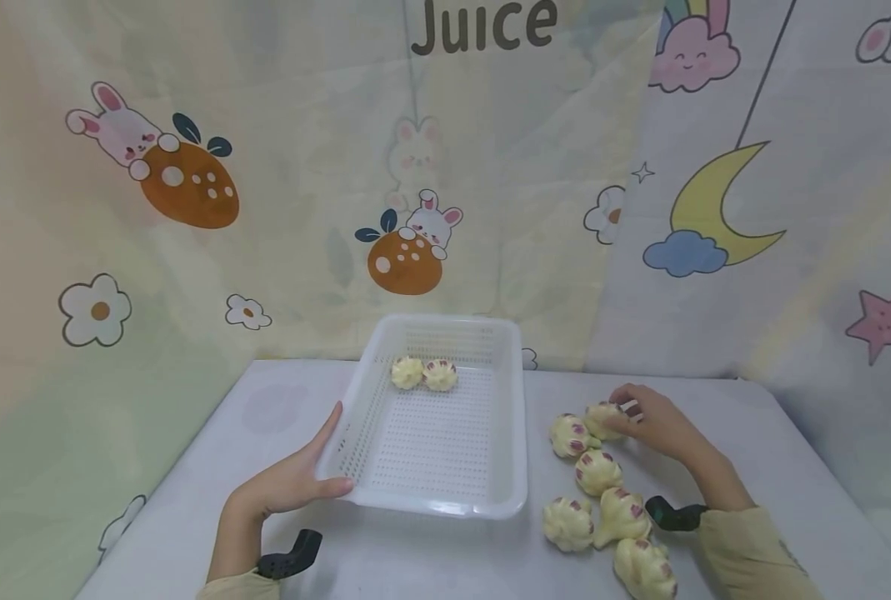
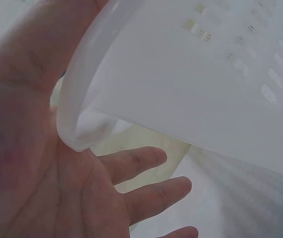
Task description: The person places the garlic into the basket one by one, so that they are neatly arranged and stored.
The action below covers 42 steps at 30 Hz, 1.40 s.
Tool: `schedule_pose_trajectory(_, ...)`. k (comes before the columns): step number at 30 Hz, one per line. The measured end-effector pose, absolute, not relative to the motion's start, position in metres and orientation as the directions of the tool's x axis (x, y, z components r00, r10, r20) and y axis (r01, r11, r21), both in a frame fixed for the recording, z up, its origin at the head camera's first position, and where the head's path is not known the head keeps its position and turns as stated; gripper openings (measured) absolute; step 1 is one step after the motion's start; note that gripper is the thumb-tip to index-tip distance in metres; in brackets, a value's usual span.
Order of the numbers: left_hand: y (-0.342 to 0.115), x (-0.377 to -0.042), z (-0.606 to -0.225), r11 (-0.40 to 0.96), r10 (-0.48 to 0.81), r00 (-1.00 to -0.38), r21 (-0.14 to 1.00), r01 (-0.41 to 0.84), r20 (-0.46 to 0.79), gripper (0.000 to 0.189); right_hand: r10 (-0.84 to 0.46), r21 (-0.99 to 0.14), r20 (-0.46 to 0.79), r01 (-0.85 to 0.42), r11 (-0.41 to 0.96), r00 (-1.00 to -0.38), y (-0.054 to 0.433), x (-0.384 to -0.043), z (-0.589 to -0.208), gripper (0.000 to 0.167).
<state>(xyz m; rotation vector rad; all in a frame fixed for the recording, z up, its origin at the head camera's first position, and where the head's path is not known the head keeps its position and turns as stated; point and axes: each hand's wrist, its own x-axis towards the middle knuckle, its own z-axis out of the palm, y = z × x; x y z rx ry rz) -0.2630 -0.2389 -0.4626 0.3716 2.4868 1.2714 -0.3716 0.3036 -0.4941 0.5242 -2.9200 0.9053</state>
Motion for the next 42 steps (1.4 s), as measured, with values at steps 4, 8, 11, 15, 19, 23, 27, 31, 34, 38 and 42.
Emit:
schedule_pose_trajectory(4,-0.24,-0.263,-0.463,0.563,0.375,-0.913,0.822,0.089,-0.158,0.112,-0.287,-0.542,0.112,-0.301,0.785,-0.951,0.3,-0.371,-0.493,0.042)
schedule_pose_trajectory(8,-0.24,-0.263,-0.462,0.558,0.375,-0.914,0.825,0.087,-0.157,0.111,-0.307,-0.53,0.096,-0.31,0.789,-0.947,0.298,-0.368,-0.49,0.054)
schedule_pose_trajectory(11,-0.239,-0.261,-0.461,0.555,0.37,-0.915,0.829,0.076,-0.163,0.112,-0.347,-0.509,0.09,-0.343,0.79,-0.933,0.298,-0.364,-0.488,0.057)
schedule_pose_trajectory(15,-0.236,-0.258,-0.46,0.554,0.375,-0.909,0.83,0.063,-0.181,0.113,-0.372,-0.497,0.056,-0.349,0.795,-0.927,0.301,-0.358,-0.487,0.045)
schedule_pose_trajectory(19,-0.236,-0.257,-0.462,0.568,0.368,-0.912,0.821,0.066,-0.182,0.113,-0.376,-0.518,0.03,-0.336,0.787,-0.926,0.3,-0.354,-0.485,0.041)
schedule_pose_trajectory(23,-0.238,-0.258,-0.461,0.578,0.355,-0.92,0.812,0.077,-0.165,0.113,-0.378,-0.53,0.045,-0.343,0.776,-0.925,0.299,-0.352,-0.482,0.045)
schedule_pose_trajectory(27,-0.238,-0.259,-0.459,0.578,0.356,-0.92,0.812,0.076,-0.167,0.114,-0.374,-0.512,0.049,-0.344,0.787,-0.926,0.299,-0.353,-0.481,0.05)
schedule_pose_trajectory(31,-0.237,-0.258,-0.462,0.578,0.361,-0.917,0.813,0.076,-0.171,0.113,-0.366,-0.498,0.053,-0.342,0.797,-0.929,0.302,-0.351,-0.484,0.05)
schedule_pose_trajectory(34,-0.238,-0.258,-0.463,0.58,0.362,-0.918,0.81,0.087,-0.16,0.112,-0.363,-0.5,0.074,-0.35,0.793,-0.929,0.303,-0.349,-0.486,0.051)
schedule_pose_trajectory(38,-0.239,-0.26,-0.465,0.59,0.353,-0.923,0.802,0.092,-0.154,0.112,-0.35,-0.511,0.097,-0.348,0.786,-0.932,0.304,-0.349,-0.49,0.051)
schedule_pose_trajectory(42,-0.24,-0.259,-0.464,0.595,0.343,-0.926,0.8,0.082,-0.16,0.111,-0.335,-0.517,0.115,-0.344,0.784,-0.935,0.304,-0.35,-0.494,0.049)
